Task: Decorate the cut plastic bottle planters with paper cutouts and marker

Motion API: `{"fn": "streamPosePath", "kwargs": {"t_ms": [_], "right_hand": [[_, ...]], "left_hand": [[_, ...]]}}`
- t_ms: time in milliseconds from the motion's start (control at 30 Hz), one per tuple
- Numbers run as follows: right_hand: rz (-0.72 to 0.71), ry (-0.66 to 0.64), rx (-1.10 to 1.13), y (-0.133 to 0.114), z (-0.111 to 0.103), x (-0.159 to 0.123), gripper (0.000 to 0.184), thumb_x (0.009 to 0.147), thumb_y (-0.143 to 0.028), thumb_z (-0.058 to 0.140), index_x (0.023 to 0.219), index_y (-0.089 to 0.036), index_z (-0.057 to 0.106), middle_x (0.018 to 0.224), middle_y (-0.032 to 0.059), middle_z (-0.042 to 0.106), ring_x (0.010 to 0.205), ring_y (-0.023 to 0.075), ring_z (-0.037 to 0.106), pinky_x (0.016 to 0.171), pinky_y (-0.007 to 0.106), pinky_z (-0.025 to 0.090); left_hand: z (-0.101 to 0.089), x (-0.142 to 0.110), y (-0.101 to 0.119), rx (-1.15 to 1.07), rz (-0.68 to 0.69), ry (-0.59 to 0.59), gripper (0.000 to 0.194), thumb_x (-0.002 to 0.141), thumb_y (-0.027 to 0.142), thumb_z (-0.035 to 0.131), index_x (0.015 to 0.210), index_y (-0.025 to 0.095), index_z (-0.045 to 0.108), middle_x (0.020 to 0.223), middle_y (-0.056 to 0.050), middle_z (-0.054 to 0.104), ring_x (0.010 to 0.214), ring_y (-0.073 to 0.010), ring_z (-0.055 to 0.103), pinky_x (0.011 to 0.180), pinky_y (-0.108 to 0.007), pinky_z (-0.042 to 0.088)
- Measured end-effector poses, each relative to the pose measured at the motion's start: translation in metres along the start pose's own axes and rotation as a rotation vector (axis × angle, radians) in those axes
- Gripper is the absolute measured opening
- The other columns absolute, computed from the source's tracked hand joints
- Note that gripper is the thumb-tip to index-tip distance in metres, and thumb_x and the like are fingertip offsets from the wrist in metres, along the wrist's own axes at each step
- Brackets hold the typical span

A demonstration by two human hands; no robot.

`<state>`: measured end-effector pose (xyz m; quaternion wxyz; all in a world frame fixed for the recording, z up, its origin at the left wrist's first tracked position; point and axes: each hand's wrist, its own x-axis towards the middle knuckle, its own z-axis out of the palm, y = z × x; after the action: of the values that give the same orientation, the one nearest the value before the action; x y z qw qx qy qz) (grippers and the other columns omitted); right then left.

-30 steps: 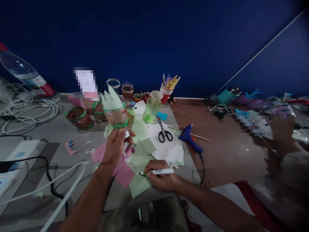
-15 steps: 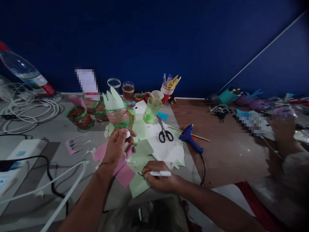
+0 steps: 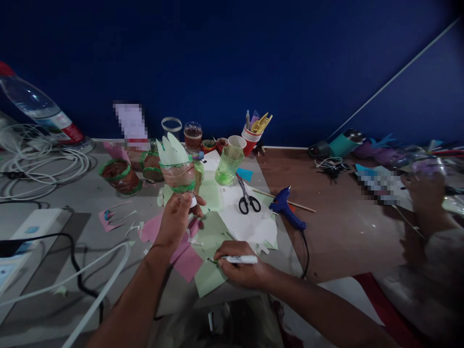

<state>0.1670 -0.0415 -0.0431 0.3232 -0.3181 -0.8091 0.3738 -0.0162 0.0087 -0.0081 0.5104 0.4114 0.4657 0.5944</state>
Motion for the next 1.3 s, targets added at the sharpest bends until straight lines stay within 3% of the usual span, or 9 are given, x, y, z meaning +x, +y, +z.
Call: {"fn": "streamPosePath", "kwargs": {"t_ms": [300,500,633,767,867,1067,1200,1300], "right_hand": [[-0.016,-0.006,0.023,0.002,0.001,-0.001,0.021,0.08,-0.02,0.045,0.077,-0.016,0.066,0.071,0.0057,0.068,0.062,0.0128,0.062,0.062,0.022,0.05],[0.075,-0.021,0.166,-0.001,-0.006,-0.001,0.022,0.083,-0.029,0.049,0.08,-0.016,0.067,0.071,0.0055,0.067,0.061,0.0132,0.06,0.057,0.023,0.047],[0.134,0.009,0.395,0.003,-0.006,-0.004,0.026,0.085,-0.036,0.054,0.088,-0.014,0.068,0.075,0.0068,0.066,0.063,0.0129,0.059,0.056,0.023,0.046],[0.304,0.014,0.799,0.007,-0.006,-0.008,0.035,0.083,-0.043,0.059,0.102,-0.015,0.062,0.08,0.007,0.068,0.046,0.0074,0.052,0.042,0.02,0.041],[0.319,0.003,0.958,0.003,-0.015,-0.009,0.04,0.082,-0.045,0.061,0.109,-0.016,0.057,0.077,0.0063,0.07,0.039,0.0054,0.048,0.038,0.018,0.038],[0.246,0.028,0.853,-0.011,-0.045,-0.002,0.031,0.084,-0.039,0.06,0.106,-0.016,0.059,0.07,0.0043,0.068,0.04,0.0056,0.046,0.04,0.019,0.037],[0.175,0.164,0.745,-0.01,-0.053,0.015,0.028,0.085,-0.032,0.059,0.109,-0.018,0.056,0.076,0.0034,0.066,0.044,0.0063,0.048,0.043,0.021,0.038],[0.126,0.277,0.65,-0.011,-0.052,0.028,0.029,0.085,-0.028,0.058,0.113,-0.021,0.052,0.079,0.0022,0.064,0.047,0.0072,0.049,0.045,0.022,0.041]], "left_hand": [[0.0,0.001,-0.002,-0.017,0.017,-0.001,0.033,0.079,0.05,0.057,0.075,0.017,0.056,0.074,-0.003,0.066,0.052,-0.0112,0.056,0.051,-0.025,0.046],[-0.001,0.001,-0.002,-0.001,0.03,0.004,0.035,0.08,0.051,0.055,0.074,0.017,0.057,0.073,-0.004,0.065,0.051,-0.011,0.055,0.047,-0.025,0.044],[-0.004,0.003,-0.003,-0.043,0.064,0.01,0.03,0.083,0.047,0.053,0.077,0.017,0.055,0.074,-0.003,0.065,0.05,-0.0103,0.056,0.051,-0.025,0.046],[-0.008,0.006,-0.007,-0.085,0.087,0.028,0.028,0.083,0.046,0.055,0.084,0.018,0.054,0.071,-0.001,0.065,0.049,-0.0101,0.055,0.05,-0.025,0.045],[-0.009,0.006,-0.009,-0.067,0.079,0.031,0.028,0.081,0.047,0.056,0.082,0.018,0.055,0.072,-0.002,0.066,0.049,-0.0105,0.054,0.047,-0.025,0.043],[-0.008,0.003,-0.005,0.004,0.045,0.02,0.031,0.082,0.05,0.053,0.082,0.019,0.055,0.072,-0.003,0.065,0.05,-0.012,0.055,0.043,-0.024,0.04],[-0.005,0.001,-0.002,0.013,0.022,0.007,0.033,0.082,0.051,0.052,0.084,0.018,0.054,0.073,-0.002,0.065,0.051,-0.0129,0.059,0.046,-0.024,0.041],[-0.002,0.0,0.001,0.013,0.008,0.013,0.035,0.08,0.053,0.053,0.081,0.018,0.052,0.075,-0.001,0.065,0.056,-0.0136,0.063,0.057,-0.028,0.046]]}}
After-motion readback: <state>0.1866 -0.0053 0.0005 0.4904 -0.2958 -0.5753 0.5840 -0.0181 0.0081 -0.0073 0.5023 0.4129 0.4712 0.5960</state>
